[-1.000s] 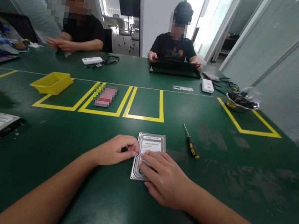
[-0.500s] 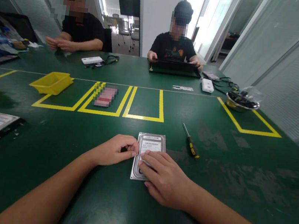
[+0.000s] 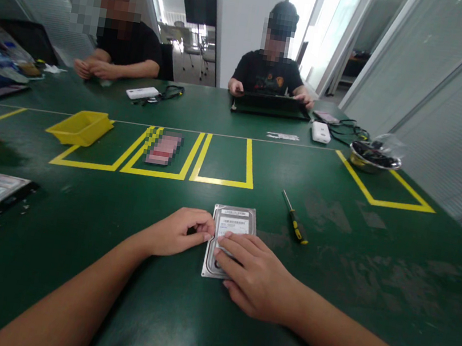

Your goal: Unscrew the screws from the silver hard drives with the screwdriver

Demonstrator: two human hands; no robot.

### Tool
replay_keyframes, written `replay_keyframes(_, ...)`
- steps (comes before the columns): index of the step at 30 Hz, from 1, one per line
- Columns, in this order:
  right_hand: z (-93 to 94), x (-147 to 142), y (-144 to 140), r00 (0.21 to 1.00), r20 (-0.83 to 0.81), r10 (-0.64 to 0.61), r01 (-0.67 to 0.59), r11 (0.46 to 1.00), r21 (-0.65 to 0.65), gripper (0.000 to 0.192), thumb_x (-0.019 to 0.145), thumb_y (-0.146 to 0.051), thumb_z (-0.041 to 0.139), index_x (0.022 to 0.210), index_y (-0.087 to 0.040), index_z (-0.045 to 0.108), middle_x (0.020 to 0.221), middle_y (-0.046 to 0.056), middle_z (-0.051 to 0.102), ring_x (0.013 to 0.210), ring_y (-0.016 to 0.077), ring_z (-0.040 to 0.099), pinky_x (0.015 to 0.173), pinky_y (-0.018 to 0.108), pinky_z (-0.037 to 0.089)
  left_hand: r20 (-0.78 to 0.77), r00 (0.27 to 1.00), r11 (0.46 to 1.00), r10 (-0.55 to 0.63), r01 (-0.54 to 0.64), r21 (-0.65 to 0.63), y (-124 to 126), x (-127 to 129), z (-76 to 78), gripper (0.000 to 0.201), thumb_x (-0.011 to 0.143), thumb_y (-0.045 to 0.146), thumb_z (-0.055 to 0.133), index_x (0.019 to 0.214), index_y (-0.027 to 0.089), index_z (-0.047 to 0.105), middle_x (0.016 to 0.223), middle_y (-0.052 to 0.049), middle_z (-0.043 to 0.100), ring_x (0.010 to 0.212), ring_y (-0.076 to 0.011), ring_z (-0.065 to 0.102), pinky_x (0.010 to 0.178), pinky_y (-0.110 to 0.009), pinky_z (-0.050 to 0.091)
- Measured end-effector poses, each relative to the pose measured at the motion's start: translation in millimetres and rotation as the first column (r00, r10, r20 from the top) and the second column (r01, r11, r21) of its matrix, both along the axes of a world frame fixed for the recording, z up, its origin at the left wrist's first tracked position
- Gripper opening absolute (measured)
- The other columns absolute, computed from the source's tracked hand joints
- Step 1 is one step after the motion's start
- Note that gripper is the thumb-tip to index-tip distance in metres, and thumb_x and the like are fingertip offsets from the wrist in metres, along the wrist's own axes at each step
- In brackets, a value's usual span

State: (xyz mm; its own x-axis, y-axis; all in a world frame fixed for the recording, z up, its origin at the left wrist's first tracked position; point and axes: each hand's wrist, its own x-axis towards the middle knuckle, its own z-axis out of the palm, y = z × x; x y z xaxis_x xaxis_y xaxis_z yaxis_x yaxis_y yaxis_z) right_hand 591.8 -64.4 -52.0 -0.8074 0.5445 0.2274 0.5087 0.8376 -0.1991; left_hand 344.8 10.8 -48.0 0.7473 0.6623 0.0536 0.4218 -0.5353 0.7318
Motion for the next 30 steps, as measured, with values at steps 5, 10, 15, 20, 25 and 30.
replay_keyframes(5, 1.1, -0.9, 0.9, 1.0, -0.014, 0.002, -0.002, 1.0, 0.011, 0.046, 0.091, -0.028, 0.051, 0.134, -0.01, 0.053, 0.14, 0.015, 0.051, 0.134, 0.0294, 0.04, 0.114, 0.045, 0.032, 0.003, 1.0, 1.0, 0.0, 0.0, 0.006, -0.6, -0.5, -1.5, 0.013, 0.096, 0.024, 0.052, 0.09, 0.017, 0.062, 0.084, 0.0, 0.058, 0.074, -0.0119, 0.052, 0.069, -0.025, 0.04)
replay_keyframes(10, 1.8, -0.6, 0.6, 1.0, -0.004, -0.002, 0.002, 1.0, 0.001, 0.047, 0.091, -0.027, 0.052, 0.135, -0.01, 0.052, 0.141, 0.015, 0.05, 0.135, 0.0294, 0.04, 0.114, 0.046, 0.032, -0.002, 1.0, 1.0, 0.001, -0.001, 0.029, -1.2, -0.7, -0.8, 0.012, 0.096, 0.023, 0.052, 0.09, 0.017, 0.061, 0.084, 0.0, 0.059, 0.074, -0.012, 0.053, 0.069, -0.025, 0.04)
replay_keyframes(15, 2.0, -0.3, 0.6, 1.0, -0.01, -0.002, 0.002, 1.0, 0.006, 0.046, 0.091, -0.027, 0.052, 0.134, -0.01, 0.053, 0.141, 0.015, 0.051, 0.135, 0.0296, 0.04, 0.114, 0.046, 0.032, -0.016, 1.0, 0.998, -0.001, 0.002, 0.055, -1.7, -0.2, 0.3, 0.012, 0.095, 0.021, 0.052, 0.09, 0.017, 0.062, 0.084, -0.001, 0.06, 0.074, -0.0124, 0.053, 0.069, -0.025, 0.04)
replay_keyframes(20, 2.9, -0.7, 1.2, 1.0, -0.006, -0.003, 0.003, 1.0, -0.003, 0.046, 0.091, -0.027, 0.051, 0.134, -0.011, 0.053, 0.141, 0.015, 0.05, 0.135, 0.0293, 0.04, 0.115, 0.046, 0.032, -0.023, 1.0, 0.997, -0.007, 0.008, 0.077, -1.6, -0.7, 1.5, 0.013, 0.095, 0.023, 0.052, 0.092, 0.017, 0.062, 0.085, -0.001, 0.06, 0.075, -0.0127, 0.054, 0.07, -0.026, 0.041)
replay_keyframes(25, 2.8, -0.6, 1.5, 1.0, -0.002, -0.003, 0.003, 1.0, -0.006, 0.046, 0.092, -0.027, 0.051, 0.134, -0.011, 0.052, 0.141, 0.014, 0.05, 0.135, 0.029, 0.04, 0.115, 0.046, 0.031, -0.032, 0.999, 0.995, -0.006, 0.009, 0.095, -1.0, -0.9, 1.2, 0.014, 0.096, 0.025, 0.052, 0.091, 0.017, 0.063, 0.085, -0.001, 0.061, 0.075, -0.0131, 0.055, 0.07, -0.026, 0.041)
replay_keyframes(30, 2.9, -0.8, 1.3, 1.0, 0.001, -0.003, 0.003, 1.0, -0.003, 0.046, 0.091, -0.027, 0.05, 0.134, -0.01, 0.053, 0.141, 0.014, 0.05, 0.135, 0.0292, 0.04, 0.115, 0.046, 0.032, -0.043, 0.999, 0.992, -0.004, 0.01, 0.125, -0.5, -1.5, 0.0, 0.015, 0.096, 0.026, 0.052, 0.091, 0.017, 0.064, 0.084, -0.002, 0.061, 0.075, -0.0131, 0.055, 0.07, -0.026, 0.041)
